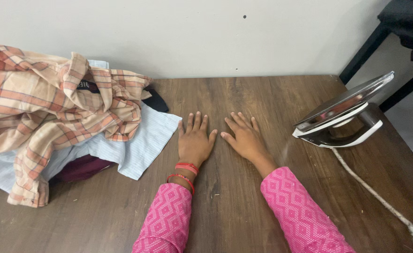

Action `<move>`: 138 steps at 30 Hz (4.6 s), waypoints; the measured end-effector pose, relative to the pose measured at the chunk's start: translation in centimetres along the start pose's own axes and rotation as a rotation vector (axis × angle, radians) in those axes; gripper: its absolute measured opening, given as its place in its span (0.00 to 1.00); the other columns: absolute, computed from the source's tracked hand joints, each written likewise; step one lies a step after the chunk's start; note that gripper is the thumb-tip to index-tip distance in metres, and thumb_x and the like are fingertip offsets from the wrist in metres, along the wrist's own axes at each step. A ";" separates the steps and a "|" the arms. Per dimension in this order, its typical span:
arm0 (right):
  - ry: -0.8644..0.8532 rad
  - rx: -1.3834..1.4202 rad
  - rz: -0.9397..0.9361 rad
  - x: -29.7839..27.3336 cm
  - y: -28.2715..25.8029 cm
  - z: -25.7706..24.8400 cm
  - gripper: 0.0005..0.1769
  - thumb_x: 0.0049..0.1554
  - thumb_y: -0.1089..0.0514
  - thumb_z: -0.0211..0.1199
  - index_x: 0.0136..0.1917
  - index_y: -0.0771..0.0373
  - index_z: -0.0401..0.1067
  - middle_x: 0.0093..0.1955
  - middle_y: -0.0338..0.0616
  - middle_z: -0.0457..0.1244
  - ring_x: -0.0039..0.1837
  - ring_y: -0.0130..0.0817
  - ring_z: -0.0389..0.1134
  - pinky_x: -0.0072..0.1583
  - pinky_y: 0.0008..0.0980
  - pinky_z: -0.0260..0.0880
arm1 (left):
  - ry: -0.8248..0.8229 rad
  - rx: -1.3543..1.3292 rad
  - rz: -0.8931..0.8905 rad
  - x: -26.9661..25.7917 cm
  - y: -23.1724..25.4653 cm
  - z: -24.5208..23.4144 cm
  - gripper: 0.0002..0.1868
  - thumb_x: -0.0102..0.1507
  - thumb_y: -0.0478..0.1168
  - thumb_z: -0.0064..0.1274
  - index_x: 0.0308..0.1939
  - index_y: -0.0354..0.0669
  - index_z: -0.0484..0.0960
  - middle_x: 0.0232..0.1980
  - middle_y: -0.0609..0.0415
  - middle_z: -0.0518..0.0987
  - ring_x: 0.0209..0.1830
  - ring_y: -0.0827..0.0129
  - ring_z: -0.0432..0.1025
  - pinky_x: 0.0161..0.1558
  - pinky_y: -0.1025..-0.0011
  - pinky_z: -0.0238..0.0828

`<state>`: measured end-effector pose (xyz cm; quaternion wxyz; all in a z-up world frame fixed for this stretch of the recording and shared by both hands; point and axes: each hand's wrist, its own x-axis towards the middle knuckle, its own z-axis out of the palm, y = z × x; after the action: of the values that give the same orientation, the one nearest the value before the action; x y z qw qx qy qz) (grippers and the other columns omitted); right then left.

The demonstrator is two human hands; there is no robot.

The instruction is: The person irons a plaid shirt on a wooden table. They smooth the fabric, use an iron on the sleeves and body, and repeatedly reposition the shirt to continue ironing different sections.

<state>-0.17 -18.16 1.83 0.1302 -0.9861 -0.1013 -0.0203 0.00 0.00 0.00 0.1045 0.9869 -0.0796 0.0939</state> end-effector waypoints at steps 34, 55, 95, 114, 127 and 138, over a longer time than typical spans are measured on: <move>0.292 0.418 -0.447 1.3 -17.9 1.6 0.36 0.59 0.44 0.65 0.75 0.60 0.64 0.80 0.55 0.53 0.83 0.51 0.48 0.77 0.54 0.45 | 0.622 0.684 -0.042 -5.0 -18.2 -13.9 0.33 0.62 0.46 0.53 0.73 0.49 0.74 0.80 0.48 0.64 0.82 0.50 0.48 0.78 0.49 0.37; 0.348 1.952 0.224 2.4 -4.2 -4.3 0.28 0.75 0.41 0.55 0.71 0.69 0.67 0.57 0.49 0.62 0.60 0.43 0.63 0.62 0.46 0.59 | 0.649 -0.284 0.712 -7.8 3.0 -16.1 0.19 0.64 0.39 0.52 0.59 0.43 0.75 0.65 0.49 0.73 0.71 0.55 0.66 0.73 0.52 0.58; 0.295 0.397 0.052 -4.8 -3.5 -15.3 0.20 0.61 0.43 0.65 0.46 0.64 0.80 0.29 0.52 0.63 0.33 0.38 0.63 0.40 0.39 0.63 | 0.041 -1.047 0.229 -1.5 1.0 -8.2 0.42 0.61 0.49 0.58 0.74 0.33 0.59 0.69 0.41 0.71 0.68 0.55 0.69 0.64 0.62 0.67; 0.510 1.041 -0.286 -8.3 1.7 -18.8 0.08 0.66 0.59 0.66 0.50 0.68 0.79 0.50 0.40 0.67 0.53 0.27 0.66 0.59 0.27 0.67 | -0.349 -1.442 0.528 -5.3 -3.4 -16.7 0.13 0.70 0.43 0.55 0.51 0.36 0.84 0.50 0.56 0.84 0.53 0.72 0.78 0.57 0.72 0.75; 0.180 1.445 -0.474 -8.4 -0.1 -18.8 0.10 0.67 0.55 0.58 0.51 0.64 0.74 0.59 0.45 0.65 0.63 0.33 0.67 0.68 0.36 0.70 | 0.062 -1.030 0.212 -1.6 -1.0 -9.5 0.23 0.68 0.48 0.51 0.60 0.36 0.79 0.54 0.43 0.80 0.50 0.63 0.76 0.49 0.67 0.75; -0.627 1.093 -0.814 -7.7 -2.4 -17.1 0.15 0.62 0.52 0.63 0.52 0.67 0.74 0.50 0.46 0.71 0.50 0.35 0.76 0.53 0.35 0.79 | -0.265 -2.412 0.001 -2.1 1.8 -11.9 0.45 0.63 0.73 0.31 0.61 0.36 0.75 0.55 0.44 0.82 0.54 0.56 0.80 0.56 0.55 0.80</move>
<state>-8.39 -21.80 18.44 0.5487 -0.6249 -0.4862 0.2684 -4.38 1.20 11.35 0.9473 0.2577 -0.1263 -0.1421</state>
